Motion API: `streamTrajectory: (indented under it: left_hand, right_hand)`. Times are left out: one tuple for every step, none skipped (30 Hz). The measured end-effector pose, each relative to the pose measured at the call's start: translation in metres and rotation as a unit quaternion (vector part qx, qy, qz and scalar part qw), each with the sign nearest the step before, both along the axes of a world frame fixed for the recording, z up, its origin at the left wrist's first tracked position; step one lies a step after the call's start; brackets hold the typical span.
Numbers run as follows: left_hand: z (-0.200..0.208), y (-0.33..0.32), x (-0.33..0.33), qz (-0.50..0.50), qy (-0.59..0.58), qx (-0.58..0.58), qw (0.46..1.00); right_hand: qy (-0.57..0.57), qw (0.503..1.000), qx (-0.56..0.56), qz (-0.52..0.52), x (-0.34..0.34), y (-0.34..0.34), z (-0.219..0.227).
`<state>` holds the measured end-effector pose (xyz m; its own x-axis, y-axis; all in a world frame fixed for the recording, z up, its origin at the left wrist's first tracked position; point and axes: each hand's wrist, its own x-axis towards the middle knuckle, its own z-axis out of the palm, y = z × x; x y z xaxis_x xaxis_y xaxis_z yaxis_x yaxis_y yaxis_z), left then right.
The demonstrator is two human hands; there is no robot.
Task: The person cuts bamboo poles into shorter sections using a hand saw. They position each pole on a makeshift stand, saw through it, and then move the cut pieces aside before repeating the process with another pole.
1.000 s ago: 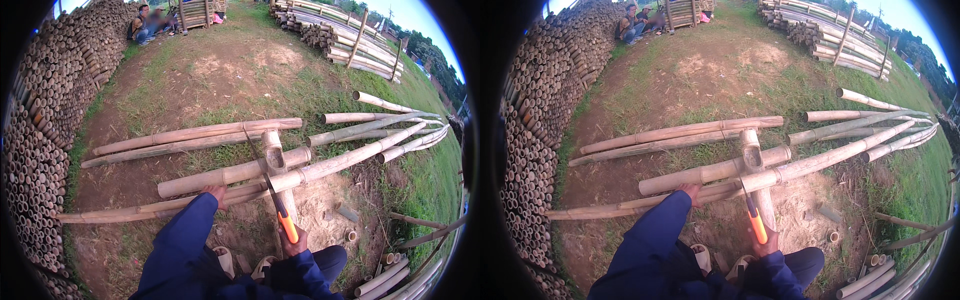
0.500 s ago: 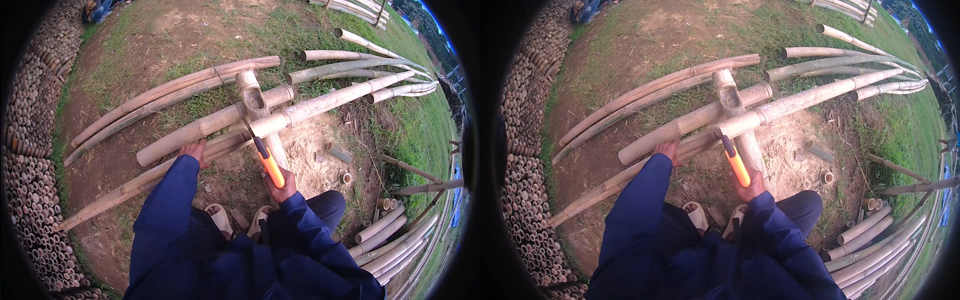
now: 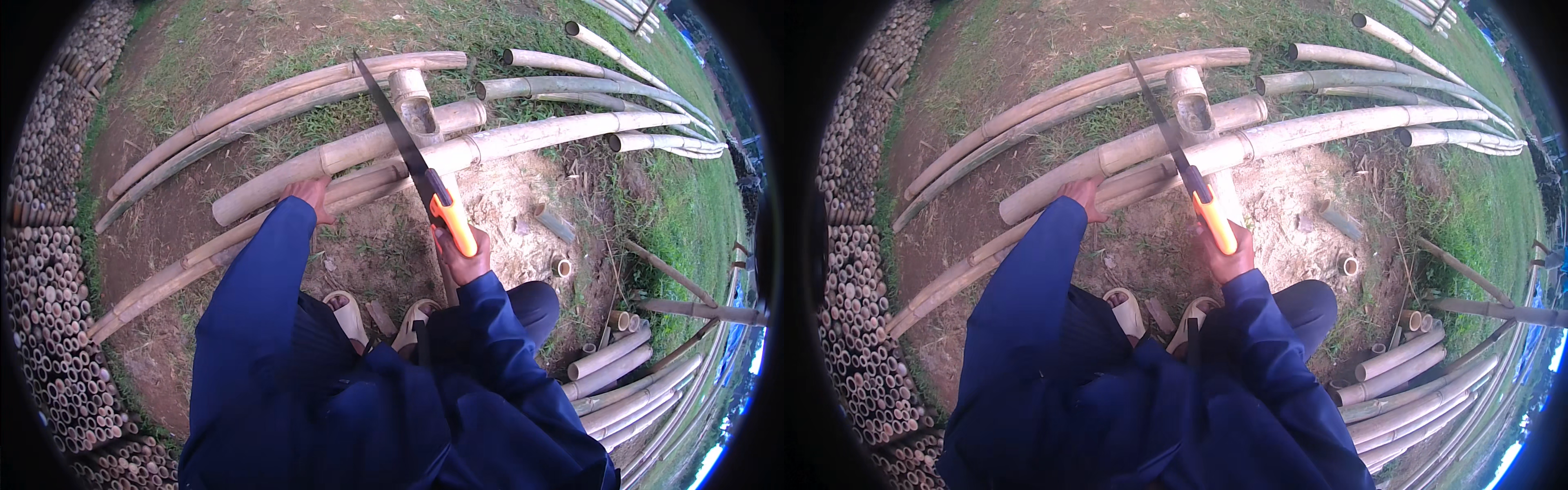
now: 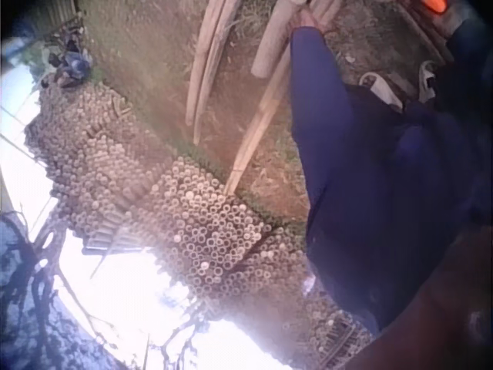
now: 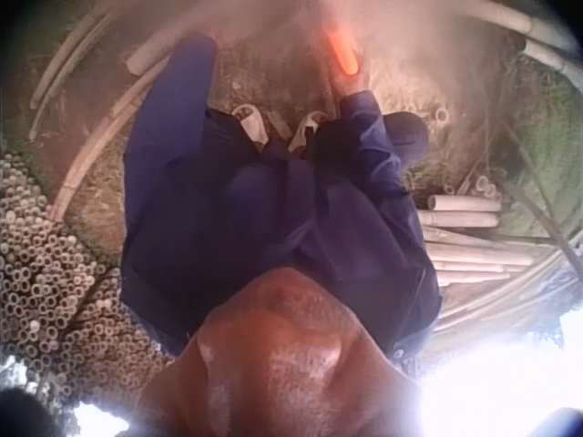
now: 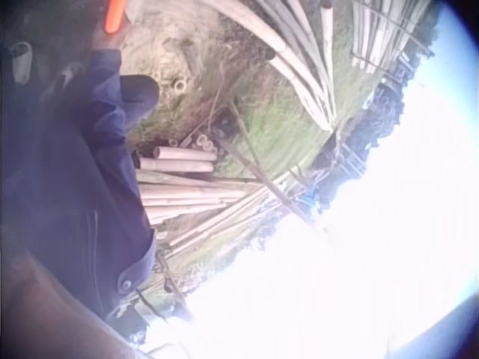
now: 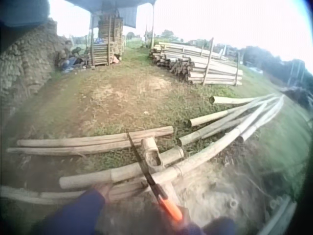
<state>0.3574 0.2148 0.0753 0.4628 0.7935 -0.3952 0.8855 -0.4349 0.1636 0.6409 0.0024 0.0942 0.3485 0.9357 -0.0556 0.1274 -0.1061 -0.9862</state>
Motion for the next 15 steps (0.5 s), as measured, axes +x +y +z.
streamTrajectory:
  left_hand:
    - [-0.004, 0.0, -0.001, -0.001, -0.007, -0.001, 1.0]
    - [-0.004, 0.003, 0.001, -0.01, -0.014, 0.005, 1.0]
    - [-0.006, 0.004, -0.003, 0.001, -0.047, 0.02, 0.999]
    - [-0.009, 0.004, -0.006, 0.011, -0.08, 0.035, 0.996]
    - [-0.01, 0.001, -0.005, 0.019, -0.117, 0.046, 0.992]
    - [-0.009, 0.003, -0.006, 0.036, -0.118, 0.04, 0.992]
    - [-0.006, 0.009, -0.007, 0.053, -0.119, 0.035, 0.991]
    - [-0.004, 0.012, -0.007, 0.072, -0.121, 0.026, 0.99]
    - [-0.002, 0.012, -0.005, 0.096, -0.147, 0.056, 0.983]
    - [0.0, 0.014, 0.001, 0.119, -0.173, 0.087, 0.974]
    - [-0.001, 0.013, 0.005, 0.143, -0.195, 0.117, 0.963]
    - [-0.006, 0.011, 0.008, 0.118, -0.197, 0.15, 0.962]
    - [-0.011, 0.008, 0.011, 0.091, -0.198, 0.183, 0.959]
    - [-0.012, 0.008, 0.015, 0.06, -0.205, 0.218, 0.952]
    - [-0.007, 0.002, 0.023, 0.058, -0.16, 0.194, 0.966]
  right_hand:
    - [0.002, 1.0, -0.001, -0.004, 0.0, -0.005, -0.006]
    - [0.004, 1.0, 0.005, -0.017, 0.001, -0.005, -0.01]
    - [-0.032, 0.999, 0.015, -0.014, -0.003, -0.006, -0.004]
    - [-0.05, 0.998, 0.033, -0.011, -0.007, -0.005, -0.005]
    - [-0.074, 0.996, 0.047, -0.011, -0.009, -0.006, -0.008]
    - [-0.096, 0.993, 0.061, -0.011, -0.011, -0.007, -0.01]
    - [-0.082, 0.996, 0.037, -0.007, -0.01, -0.007, -0.01]
    - [-0.072, 0.997, 0.032, -0.007, -0.008, -0.008, -0.011]
    - [-0.058, 0.998, 0.025, -0.004, -0.006, -0.009, -0.014]
    - [-0.044, 0.999, 0.017, -0.002, -0.004, -0.009, -0.016]
    - [-0.013, 1.0, -0.015, 0.003, 0.0, -0.011, -0.014]
    - [-0.021, 1.0, 0.013, 0.004, 0.001, -0.011, -0.011]
    - [-0.011, 1.0, 0.005, 0.006, -0.001, -0.011, -0.012]
    - [-0.007, 1.0, -0.001, 0.005, -0.001, -0.011, -0.011]
    - [-0.008, 1.0, -0.008, 0.001, 0.001, -0.011, -0.01]
